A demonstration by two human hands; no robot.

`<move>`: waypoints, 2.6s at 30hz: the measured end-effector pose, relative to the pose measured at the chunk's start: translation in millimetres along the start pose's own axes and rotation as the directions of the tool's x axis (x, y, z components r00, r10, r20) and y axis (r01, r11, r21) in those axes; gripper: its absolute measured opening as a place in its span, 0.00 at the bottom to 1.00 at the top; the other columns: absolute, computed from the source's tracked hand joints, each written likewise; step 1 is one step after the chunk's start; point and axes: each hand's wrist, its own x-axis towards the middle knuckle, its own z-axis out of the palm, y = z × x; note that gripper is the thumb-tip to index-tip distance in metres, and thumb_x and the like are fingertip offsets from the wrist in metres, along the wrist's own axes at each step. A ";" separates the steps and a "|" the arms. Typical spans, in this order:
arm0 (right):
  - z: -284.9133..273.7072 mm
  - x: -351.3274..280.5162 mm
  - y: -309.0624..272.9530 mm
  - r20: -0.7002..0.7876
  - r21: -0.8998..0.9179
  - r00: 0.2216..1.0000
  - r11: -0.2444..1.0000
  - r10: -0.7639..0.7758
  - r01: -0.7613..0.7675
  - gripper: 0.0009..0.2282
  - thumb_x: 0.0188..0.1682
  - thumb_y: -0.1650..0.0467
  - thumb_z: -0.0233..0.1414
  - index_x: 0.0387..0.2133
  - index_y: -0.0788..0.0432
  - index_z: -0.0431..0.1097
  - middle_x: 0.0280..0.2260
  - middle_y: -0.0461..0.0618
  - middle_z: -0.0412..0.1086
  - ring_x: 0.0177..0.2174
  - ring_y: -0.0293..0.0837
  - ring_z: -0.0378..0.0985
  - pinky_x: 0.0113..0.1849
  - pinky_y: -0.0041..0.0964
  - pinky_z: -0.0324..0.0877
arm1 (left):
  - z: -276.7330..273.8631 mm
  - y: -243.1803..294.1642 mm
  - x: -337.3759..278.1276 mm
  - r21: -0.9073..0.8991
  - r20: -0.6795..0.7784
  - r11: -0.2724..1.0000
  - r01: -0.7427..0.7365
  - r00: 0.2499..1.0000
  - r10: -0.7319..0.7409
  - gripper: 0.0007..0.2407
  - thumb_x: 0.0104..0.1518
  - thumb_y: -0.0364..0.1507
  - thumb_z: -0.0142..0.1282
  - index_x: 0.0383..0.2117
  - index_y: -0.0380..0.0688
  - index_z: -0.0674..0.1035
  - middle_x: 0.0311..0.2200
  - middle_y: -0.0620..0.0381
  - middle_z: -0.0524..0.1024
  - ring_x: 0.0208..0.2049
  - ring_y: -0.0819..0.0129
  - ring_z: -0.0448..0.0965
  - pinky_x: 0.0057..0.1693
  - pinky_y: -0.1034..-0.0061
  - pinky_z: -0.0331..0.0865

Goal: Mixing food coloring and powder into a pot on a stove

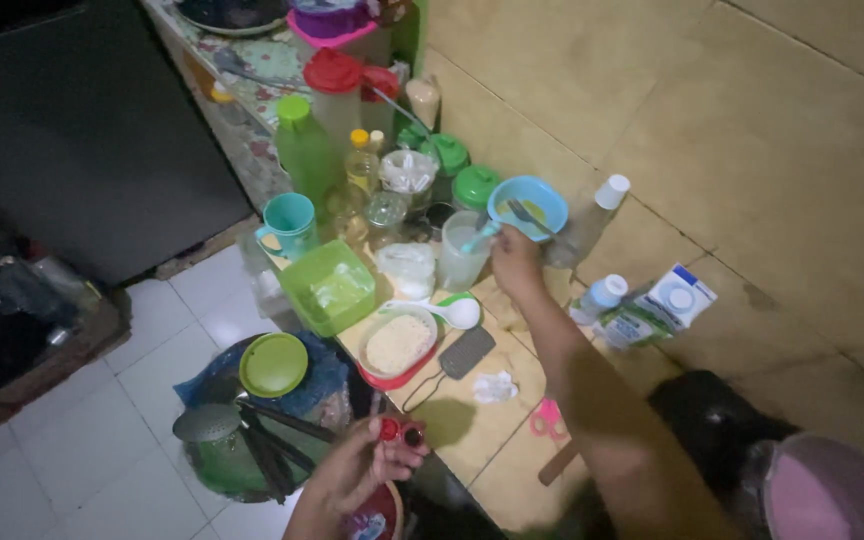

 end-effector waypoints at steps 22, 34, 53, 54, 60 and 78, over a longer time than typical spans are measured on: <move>26.9 87.0 11.2 0.468 -0.791 0.689 0.087 -0.553 0.606 0.05 0.42 0.68 0.53 0.24 0.51 0.77 0.39 0.50 0.70 0.42 0.52 0.66 0.44 0.51 0.59 | 2.3 8.7 -21.8 -0.031 -0.072 0.996 0.084 0.994 -0.086 0.28 0.55 0.36 0.54 0.56 0.19 0.71 0.42 0.22 0.79 0.31 0.52 0.83 0.35 0.70 0.81; 26.2 92.3 4.8 0.685 -0.729 0.720 -0.093 -0.116 0.678 0.08 0.44 0.68 0.55 0.33 0.51 0.81 0.48 0.52 0.71 0.45 0.53 0.64 0.44 0.52 0.56 | -0.3 -3.8 -17.5 -0.026 0.019 0.999 0.040 0.999 -0.039 0.27 0.57 0.35 0.54 0.56 0.20 0.71 0.41 0.24 0.79 0.31 0.52 0.84 0.35 0.71 0.81; -26.2 67.1 4.8 0.473 -0.096 0.819 0.905 -0.325 0.415 0.04 0.49 0.72 0.50 0.30 0.59 0.71 0.31 0.49 0.75 0.29 0.48 0.72 0.33 0.41 0.67 | 8.7 -11.5 -3.9 0.013 0.013 0.997 0.078 0.997 -0.079 0.26 0.58 0.36 0.52 0.54 0.19 0.73 0.39 0.26 0.81 0.29 0.55 0.85 0.34 0.73 0.80; -27.3 59.6 3.7 0.402 0.120 0.899 0.984 -0.171 0.134 0.04 0.55 0.71 0.52 0.33 0.61 0.67 0.27 0.49 0.73 0.22 0.39 0.69 0.25 0.33 0.65 | 8.7 -11.8 -3.1 0.006 0.020 0.996 0.086 0.996 -0.086 0.27 0.57 0.36 0.53 0.54 0.17 0.73 0.38 0.25 0.81 0.28 0.56 0.85 0.33 0.73 0.81; -9.1 40.5 18.3 0.027 0.457 0.999 0.888 0.047 -0.054 0.07 0.59 0.70 0.47 0.44 0.61 0.68 0.31 0.48 0.69 0.26 0.36 0.69 0.29 0.30 0.70 | 19.1 -12.3 -0.2 0.069 -0.049 0.988 0.140 0.989 -0.137 0.25 0.58 0.38 0.52 0.52 0.22 0.75 0.36 0.28 0.82 0.28 0.55 0.84 0.33 0.72 0.79; -54.6 -27.7 -24.2 0.027 -0.323 0.889 0.838 -0.456 0.440 0.10 0.52 0.74 0.50 0.45 0.61 0.75 0.35 0.54 0.71 0.34 0.51 0.73 0.36 0.44 0.67 | 20.4 -20.4 -15.0 0.098 0.019 0.985 0.144 0.989 -0.146 0.25 0.55 0.40 0.56 0.50 0.25 0.77 0.32 0.35 0.82 0.29 0.56 0.84 0.34 0.73 0.79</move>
